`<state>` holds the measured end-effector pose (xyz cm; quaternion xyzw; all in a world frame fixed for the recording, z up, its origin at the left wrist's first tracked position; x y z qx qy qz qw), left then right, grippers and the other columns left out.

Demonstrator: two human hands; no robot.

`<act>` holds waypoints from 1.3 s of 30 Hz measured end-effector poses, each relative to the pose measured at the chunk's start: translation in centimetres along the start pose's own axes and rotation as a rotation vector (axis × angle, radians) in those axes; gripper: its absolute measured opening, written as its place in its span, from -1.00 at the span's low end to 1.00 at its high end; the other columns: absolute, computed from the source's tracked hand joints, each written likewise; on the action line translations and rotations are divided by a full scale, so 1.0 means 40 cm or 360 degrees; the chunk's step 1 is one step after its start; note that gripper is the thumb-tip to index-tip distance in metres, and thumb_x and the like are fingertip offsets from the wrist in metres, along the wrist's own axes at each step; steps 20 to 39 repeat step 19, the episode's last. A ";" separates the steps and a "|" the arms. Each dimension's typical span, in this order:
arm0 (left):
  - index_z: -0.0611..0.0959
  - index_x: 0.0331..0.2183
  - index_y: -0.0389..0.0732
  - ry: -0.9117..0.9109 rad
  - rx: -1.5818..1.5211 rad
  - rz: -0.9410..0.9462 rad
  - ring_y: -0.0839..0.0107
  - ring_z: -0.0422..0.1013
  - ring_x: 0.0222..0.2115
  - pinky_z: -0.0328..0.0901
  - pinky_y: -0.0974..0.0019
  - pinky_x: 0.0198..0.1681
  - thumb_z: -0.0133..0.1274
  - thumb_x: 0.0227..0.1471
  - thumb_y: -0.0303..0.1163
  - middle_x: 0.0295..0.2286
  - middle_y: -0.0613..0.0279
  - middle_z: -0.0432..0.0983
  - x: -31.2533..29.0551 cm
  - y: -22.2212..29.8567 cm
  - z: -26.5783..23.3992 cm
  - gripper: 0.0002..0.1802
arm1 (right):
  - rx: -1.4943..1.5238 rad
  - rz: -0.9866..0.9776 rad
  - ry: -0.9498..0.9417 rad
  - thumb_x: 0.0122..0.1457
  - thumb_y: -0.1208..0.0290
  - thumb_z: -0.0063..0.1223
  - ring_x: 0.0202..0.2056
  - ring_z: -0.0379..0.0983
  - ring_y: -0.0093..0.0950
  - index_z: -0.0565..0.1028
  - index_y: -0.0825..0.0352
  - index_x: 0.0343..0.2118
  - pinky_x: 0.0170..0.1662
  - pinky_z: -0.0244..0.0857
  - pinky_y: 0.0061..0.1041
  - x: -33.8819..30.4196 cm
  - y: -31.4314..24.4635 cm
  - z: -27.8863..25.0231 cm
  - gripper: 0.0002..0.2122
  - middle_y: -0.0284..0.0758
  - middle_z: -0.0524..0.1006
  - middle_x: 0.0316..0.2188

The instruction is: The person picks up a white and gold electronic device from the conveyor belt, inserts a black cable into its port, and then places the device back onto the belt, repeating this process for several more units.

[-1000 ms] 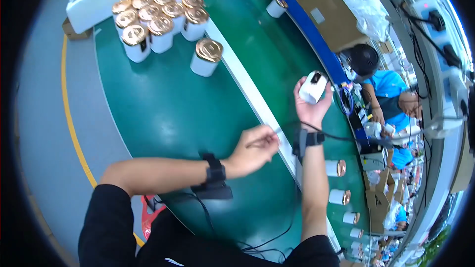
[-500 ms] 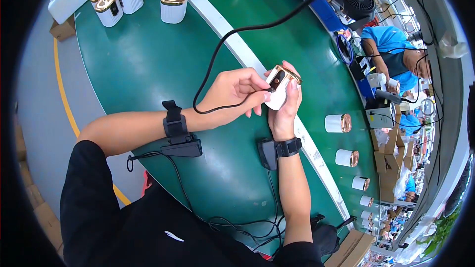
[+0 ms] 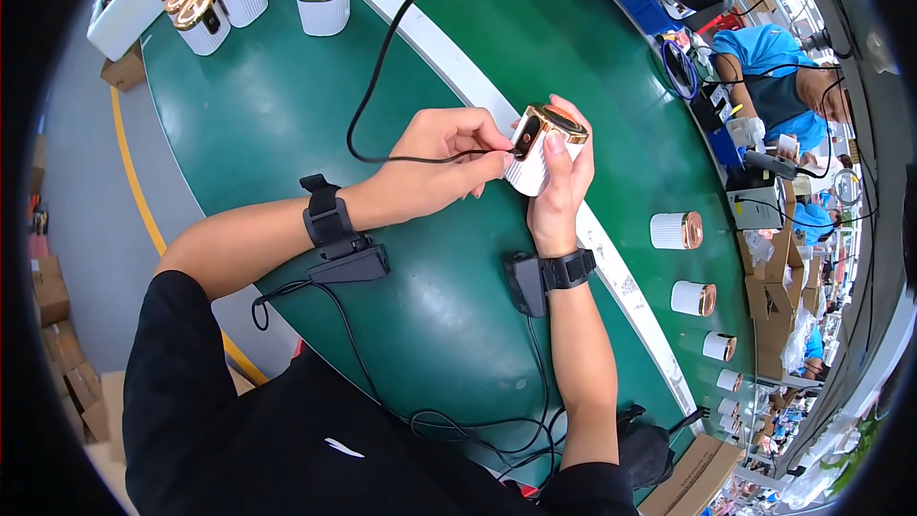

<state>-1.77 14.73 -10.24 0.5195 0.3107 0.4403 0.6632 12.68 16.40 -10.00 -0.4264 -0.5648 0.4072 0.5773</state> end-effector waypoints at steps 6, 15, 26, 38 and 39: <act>0.57 -0.30 -0.34 -0.0041 0.0133 -0.0005 0.63 0.41 -0.57 0.22 0.54 -0.58 0.07 0.13 -0.50 -0.41 0.24 0.58 0.007 -0.009 -0.001 -0.90 | -0.0068 0.0038 -0.0025 0.21 0.17 0.03 -0.16 0.46 -0.46 0.28 0.44 0.13 -0.04 0.35 -0.49 -0.002 0.007 0.010 -0.47 -0.19 0.49 -0.14; 0.53 -0.26 -0.32 -0.0123 0.0061 -0.0054 0.59 0.44 -0.57 0.24 0.54 -0.60 0.04 0.16 -0.50 -0.42 0.22 0.59 0.012 -0.027 0.007 -0.89 | -0.0130 0.0042 -0.0004 0.21 0.16 0.03 -0.19 0.44 -0.51 0.30 0.43 0.11 -0.07 0.32 -0.54 -0.007 -0.007 0.000 -0.49 -0.22 0.49 -0.16; 0.50 -0.22 -0.32 -0.0200 0.0100 -0.0012 0.55 0.48 -0.55 0.29 0.53 -0.58 0.01 0.19 -0.49 -0.40 0.16 0.60 0.007 -0.024 0.011 -0.88 | -0.0166 0.0073 -0.0036 0.20 0.15 0.06 -0.18 0.44 -0.51 0.29 0.41 0.12 -0.05 0.31 -0.53 -0.013 -0.003 0.010 -0.47 -0.23 0.50 -0.16; 0.50 -0.22 -0.32 -0.0200 0.0100 -0.0012 0.55 0.48 -0.55 0.29 0.53 -0.58 0.01 0.19 -0.49 -0.40 0.16 0.60 0.007 -0.024 0.011 -0.88 | -0.0166 0.0073 -0.0036 0.20 0.15 0.06 -0.18 0.44 -0.51 0.29 0.41 0.12 -0.05 0.31 -0.53 -0.013 -0.003 0.010 -0.47 -0.23 0.50 -0.16; 0.50 -0.22 -0.32 -0.0200 0.0100 -0.0012 0.55 0.48 -0.55 0.29 0.53 -0.58 0.01 0.19 -0.49 -0.40 0.16 0.60 0.007 -0.024 0.011 -0.88 | -0.0166 0.0073 -0.0036 0.20 0.15 0.06 -0.18 0.44 -0.51 0.29 0.41 0.12 -0.05 0.31 -0.53 -0.013 -0.003 0.010 -0.47 -0.23 0.50 -0.16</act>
Point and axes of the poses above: each hand's wrist, its own x-axis towards the middle knuckle, its own z-axis out of the palm, y = z × x, the point moved 10 cm from there along x, towards the middle knuckle
